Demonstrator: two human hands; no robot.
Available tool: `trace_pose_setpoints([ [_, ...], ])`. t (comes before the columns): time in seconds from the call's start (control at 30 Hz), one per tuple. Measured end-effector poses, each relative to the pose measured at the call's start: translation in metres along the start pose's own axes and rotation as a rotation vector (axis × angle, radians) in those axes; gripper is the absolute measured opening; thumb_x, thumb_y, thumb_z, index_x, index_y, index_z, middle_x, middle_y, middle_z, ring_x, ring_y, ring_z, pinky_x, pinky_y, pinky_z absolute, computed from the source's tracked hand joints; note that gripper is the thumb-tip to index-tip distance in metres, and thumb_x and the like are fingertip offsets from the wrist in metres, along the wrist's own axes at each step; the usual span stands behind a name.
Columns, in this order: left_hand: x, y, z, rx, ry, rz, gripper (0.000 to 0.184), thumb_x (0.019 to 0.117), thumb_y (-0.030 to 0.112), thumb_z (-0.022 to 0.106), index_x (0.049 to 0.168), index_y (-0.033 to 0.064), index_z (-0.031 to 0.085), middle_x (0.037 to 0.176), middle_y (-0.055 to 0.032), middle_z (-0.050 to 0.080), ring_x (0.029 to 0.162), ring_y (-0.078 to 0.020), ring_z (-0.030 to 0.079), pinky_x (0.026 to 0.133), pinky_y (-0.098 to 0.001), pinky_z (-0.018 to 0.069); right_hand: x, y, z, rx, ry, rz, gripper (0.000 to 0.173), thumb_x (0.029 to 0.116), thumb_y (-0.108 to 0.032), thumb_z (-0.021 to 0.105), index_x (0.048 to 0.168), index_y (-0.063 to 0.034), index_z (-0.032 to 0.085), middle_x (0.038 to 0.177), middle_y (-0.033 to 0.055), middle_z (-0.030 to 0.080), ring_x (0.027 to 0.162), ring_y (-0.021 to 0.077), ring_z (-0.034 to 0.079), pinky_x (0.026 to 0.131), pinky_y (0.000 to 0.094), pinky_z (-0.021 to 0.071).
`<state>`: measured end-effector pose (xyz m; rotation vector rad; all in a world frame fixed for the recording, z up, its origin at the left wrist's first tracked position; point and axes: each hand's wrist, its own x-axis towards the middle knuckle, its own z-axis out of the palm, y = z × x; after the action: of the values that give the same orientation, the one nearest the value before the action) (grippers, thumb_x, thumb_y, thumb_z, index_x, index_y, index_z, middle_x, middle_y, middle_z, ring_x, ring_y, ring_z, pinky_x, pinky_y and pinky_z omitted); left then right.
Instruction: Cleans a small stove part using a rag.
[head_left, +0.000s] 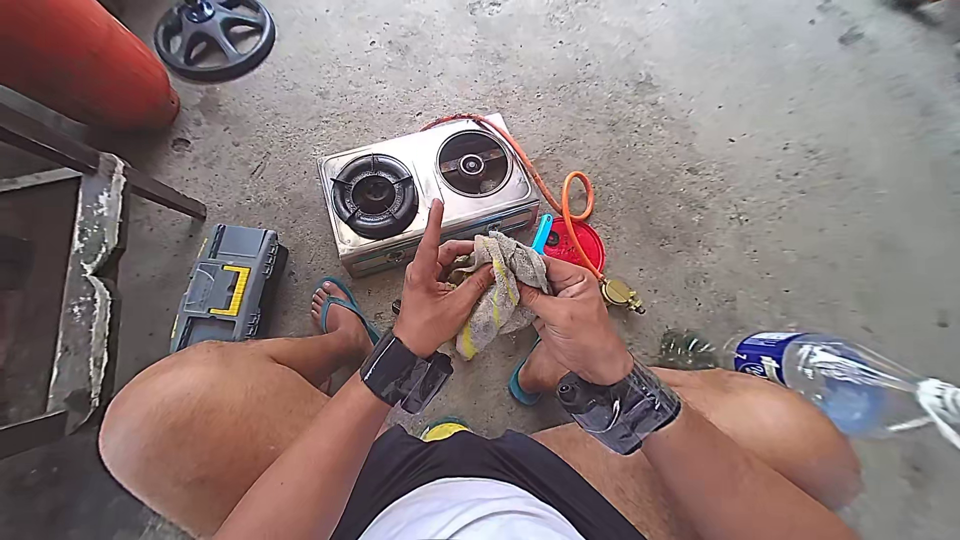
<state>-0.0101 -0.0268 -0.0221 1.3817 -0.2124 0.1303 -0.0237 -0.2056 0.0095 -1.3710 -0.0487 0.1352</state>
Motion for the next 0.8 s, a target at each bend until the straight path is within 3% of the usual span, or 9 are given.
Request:
trace_pose_setpoints([
  [0.13, -0.002, 0.0, 0.005, 0.085, 0.135, 0.034, 0.088, 0.0962, -0.004, 0.063, 0.164, 0.0198, 0.013, 0.097, -0.0023, 0.076, 0.084, -0.0122, 0.074, 0.079, -0.0309, 0.0632, -0.003, 0.002, 0.009, -0.012, -0.02, -0.029, 0.023, 0.0878, 0.009, 0.072, 0.111, 0.0069, 0.072, 0.103, 0.0156, 0.075, 0.096, 0.0193, 0.073, 0.091, 0.0364, 0.0624],
  [0.23, -0.002, 0.0, 0.008, 0.065, 0.152, 0.025, 0.087, 0.0965, -0.006, 0.061, 0.164, 0.021, 0.013, 0.102, -0.0016, 0.075, 0.088, -0.0116, 0.074, 0.083, -0.0311, 0.0629, -0.002, -0.001, 0.013, -0.017, 0.008, -0.01, 0.026, 0.089, 0.002, 0.075, 0.115, 0.0057, 0.07, 0.103, 0.0157, 0.074, 0.095, 0.0199, 0.073, 0.089, 0.0358, 0.063],
  [0.37, 0.001, 0.006, 0.007, -0.073, 0.119, -0.106, 0.092, 0.0944, -0.01, 0.06, 0.164, 0.0239, 0.01, 0.106, -0.0054, 0.076, 0.092, -0.0156, 0.075, 0.086, -0.0338, 0.0625, 0.005, -0.005, 0.01, 0.113, 0.133, 0.065, 0.025, 0.0868, 0.006, 0.075, 0.112, 0.0042, 0.071, 0.102, 0.0166, 0.073, 0.093, 0.0205, 0.072, 0.088, 0.0389, 0.0626],
  [0.47, 0.003, 0.008, -0.004, -0.245, -0.003, -0.236, 0.1, 0.0911, -0.013, 0.064, 0.164, 0.0276, 0.009, 0.116, -0.0118, 0.073, 0.098, -0.0237, 0.074, 0.089, -0.0398, 0.0623, 0.008, -0.008, 0.004, 0.242, 0.161, 0.121, 0.025, 0.0891, 0.006, 0.072, 0.114, 0.003, 0.071, 0.105, 0.0171, 0.073, 0.095, 0.021, 0.072, 0.089, 0.0412, 0.0621],
  [0.6, 0.003, 0.005, -0.004, -0.26, -0.104, -0.213, 0.111, 0.0837, -0.012, 0.075, 0.165, 0.0233, 0.008, 0.126, -0.0123, 0.067, 0.101, -0.0279, 0.072, 0.089, -0.0424, 0.063, 0.007, -0.007, 0.004, 0.314, 0.168, 0.18, 0.028, 0.0885, 0.007, 0.073, 0.116, 0.0037, 0.07, 0.106, 0.0184, 0.073, 0.095, 0.023, 0.073, 0.088, 0.0423, 0.063],
  [0.7, 0.003, 0.006, 0.002, -0.18, -0.07, -0.168, 0.119, 0.0753, -0.007, 0.085, 0.164, 0.0192, 0.01, 0.116, -0.0119, 0.069, 0.097, -0.0274, 0.073, 0.084, -0.042, 0.0649, 0.005, -0.002, 0.002, 0.353, 0.127, 0.21, 0.026, 0.0883, 0.008, 0.072, 0.114, 0.0043, 0.069, 0.106, 0.0185, 0.073, 0.094, 0.0223, 0.073, 0.089, 0.0408, 0.0627],
  [0.8, 0.002, 0.007, 0.005, -0.14, -0.019, -0.13, 0.117, 0.0771, -0.006, 0.084, 0.164, 0.0181, 0.01, 0.108, -0.0087, 0.071, 0.089, -0.0224, 0.074, 0.08, -0.038, 0.0655, 0.005, -0.001, 0.0, 0.392, 0.104, 0.248, 0.024, 0.0892, 0.007, 0.072, 0.113, 0.004, 0.07, 0.104, 0.0182, 0.074, 0.092, 0.0217, 0.074, 0.087, 0.0404, 0.0631],
])
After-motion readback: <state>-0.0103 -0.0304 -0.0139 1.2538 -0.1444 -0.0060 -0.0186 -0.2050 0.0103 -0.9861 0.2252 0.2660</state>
